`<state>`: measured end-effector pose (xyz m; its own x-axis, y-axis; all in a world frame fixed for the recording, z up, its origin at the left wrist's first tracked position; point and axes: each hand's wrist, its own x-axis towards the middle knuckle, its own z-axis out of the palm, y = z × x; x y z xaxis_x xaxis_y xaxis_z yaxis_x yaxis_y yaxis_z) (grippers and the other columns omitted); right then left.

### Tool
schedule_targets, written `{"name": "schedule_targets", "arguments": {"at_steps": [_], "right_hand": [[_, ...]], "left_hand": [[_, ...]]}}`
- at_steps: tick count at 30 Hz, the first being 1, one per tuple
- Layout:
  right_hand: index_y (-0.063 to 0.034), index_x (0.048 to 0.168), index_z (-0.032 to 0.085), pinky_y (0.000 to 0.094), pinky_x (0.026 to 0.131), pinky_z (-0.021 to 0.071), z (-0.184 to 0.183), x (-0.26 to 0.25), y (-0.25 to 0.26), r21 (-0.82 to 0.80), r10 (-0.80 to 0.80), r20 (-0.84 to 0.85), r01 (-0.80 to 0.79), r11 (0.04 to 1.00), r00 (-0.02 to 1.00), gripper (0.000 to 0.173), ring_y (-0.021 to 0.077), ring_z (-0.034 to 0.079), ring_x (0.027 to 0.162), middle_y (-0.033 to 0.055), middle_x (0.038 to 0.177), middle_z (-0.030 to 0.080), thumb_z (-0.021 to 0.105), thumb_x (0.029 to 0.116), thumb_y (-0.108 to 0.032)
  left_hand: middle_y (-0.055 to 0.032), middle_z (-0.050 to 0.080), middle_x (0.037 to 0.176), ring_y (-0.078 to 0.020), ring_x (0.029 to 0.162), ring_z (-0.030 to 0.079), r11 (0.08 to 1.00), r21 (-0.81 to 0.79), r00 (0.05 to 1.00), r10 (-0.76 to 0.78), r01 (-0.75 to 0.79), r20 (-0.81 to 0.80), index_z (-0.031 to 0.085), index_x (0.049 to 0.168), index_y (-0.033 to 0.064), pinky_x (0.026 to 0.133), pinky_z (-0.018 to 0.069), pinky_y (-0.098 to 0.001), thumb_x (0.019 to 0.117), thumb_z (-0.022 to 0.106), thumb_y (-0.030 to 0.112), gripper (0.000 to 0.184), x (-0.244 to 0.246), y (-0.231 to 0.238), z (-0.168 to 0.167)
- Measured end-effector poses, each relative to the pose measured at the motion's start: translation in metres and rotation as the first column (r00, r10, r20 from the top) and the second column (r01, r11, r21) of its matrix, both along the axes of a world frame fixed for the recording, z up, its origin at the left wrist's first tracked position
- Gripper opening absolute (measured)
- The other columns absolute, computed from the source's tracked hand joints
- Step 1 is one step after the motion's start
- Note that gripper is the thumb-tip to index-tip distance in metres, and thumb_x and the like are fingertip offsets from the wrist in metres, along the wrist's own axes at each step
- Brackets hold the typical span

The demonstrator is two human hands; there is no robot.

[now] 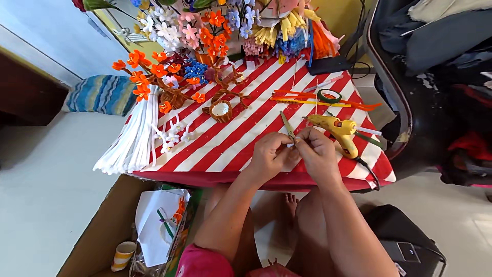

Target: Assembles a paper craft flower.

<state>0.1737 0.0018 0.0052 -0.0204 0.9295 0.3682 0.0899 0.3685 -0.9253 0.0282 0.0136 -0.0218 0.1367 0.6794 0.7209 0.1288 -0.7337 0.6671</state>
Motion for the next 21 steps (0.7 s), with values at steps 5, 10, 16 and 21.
{"name": "schedule_targets", "arguments": {"at_steps": [5, 10, 16, 21], "right_hand": [[-0.0087, 0.101, 0.063, 0.0157, 0.069, 0.0530, 0.000, 0.010, 0.002, 0.029, 0.114, -0.070, -0.112, 0.993, 0.991, 0.009, -0.0014, 0.062, 0.074, -0.0077, 0.084, 0.065, 0.053, 0.1006, -0.008], [-0.0103, 0.098, 0.064, 0.0168, 0.067, 0.0529, -0.001, 0.017, 0.006, 0.008, 0.170, -0.110, -0.170, 0.985, 0.979, 0.010, 0.0002, 0.062, 0.072, -0.0071, 0.083, 0.066, 0.055, 0.0971, -0.006], [-0.0110, 0.092, 0.063, 0.0157, 0.064, 0.0514, -0.002, 0.017, 0.005, -0.008, 0.149, -0.075, -0.151, 0.989, 0.986, 0.011, -0.0011, 0.060, 0.068, -0.0084, 0.077, 0.064, 0.056, 0.0957, -0.005], [-0.0107, 0.090, 0.063, 0.0147, 0.064, 0.0521, 0.000, 0.017, 0.003, -0.004, 0.166, -0.013, -0.166, 0.986, 0.986, 0.011, -0.0027, 0.060, 0.068, -0.0092, 0.078, 0.064, 0.056, 0.0938, -0.004]], "left_hand": [[-0.0003, 0.071, 0.088, -0.0025, 0.080, 0.067, 0.949, -0.276, 0.950, -0.062, 0.152, 0.307, 0.066, 0.098, -0.0027, 0.078, 0.0585, -0.0234, 0.0902, 0.068, -0.005, 0.009, 0.004, -0.004, 0.007], [-0.0002, 0.072, 0.091, -0.0024, 0.078, 0.067, 0.903, -0.353, 0.908, -0.087, 0.246, 0.409, 0.066, 0.108, -0.0020, 0.073, 0.0573, -0.0209, 0.0918, 0.065, -0.008, 0.017, 0.003, -0.005, 0.011], [0.0017, 0.071, 0.089, -0.0011, 0.077, 0.065, 0.862, -0.372, 0.890, -0.174, 0.345, 0.422, 0.067, 0.102, 0.0004, 0.073, 0.0560, -0.0198, 0.0936, 0.063, -0.006, 0.012, -0.003, -0.004, 0.013], [0.0049, 0.070, 0.085, -0.0004, 0.078, 0.065, 0.822, -0.423, 0.903, -0.233, 0.380, 0.360, 0.067, 0.094, 0.0042, 0.076, 0.0558, -0.0211, 0.0930, 0.061, -0.005, 0.011, -0.012, -0.002, 0.015]]}}
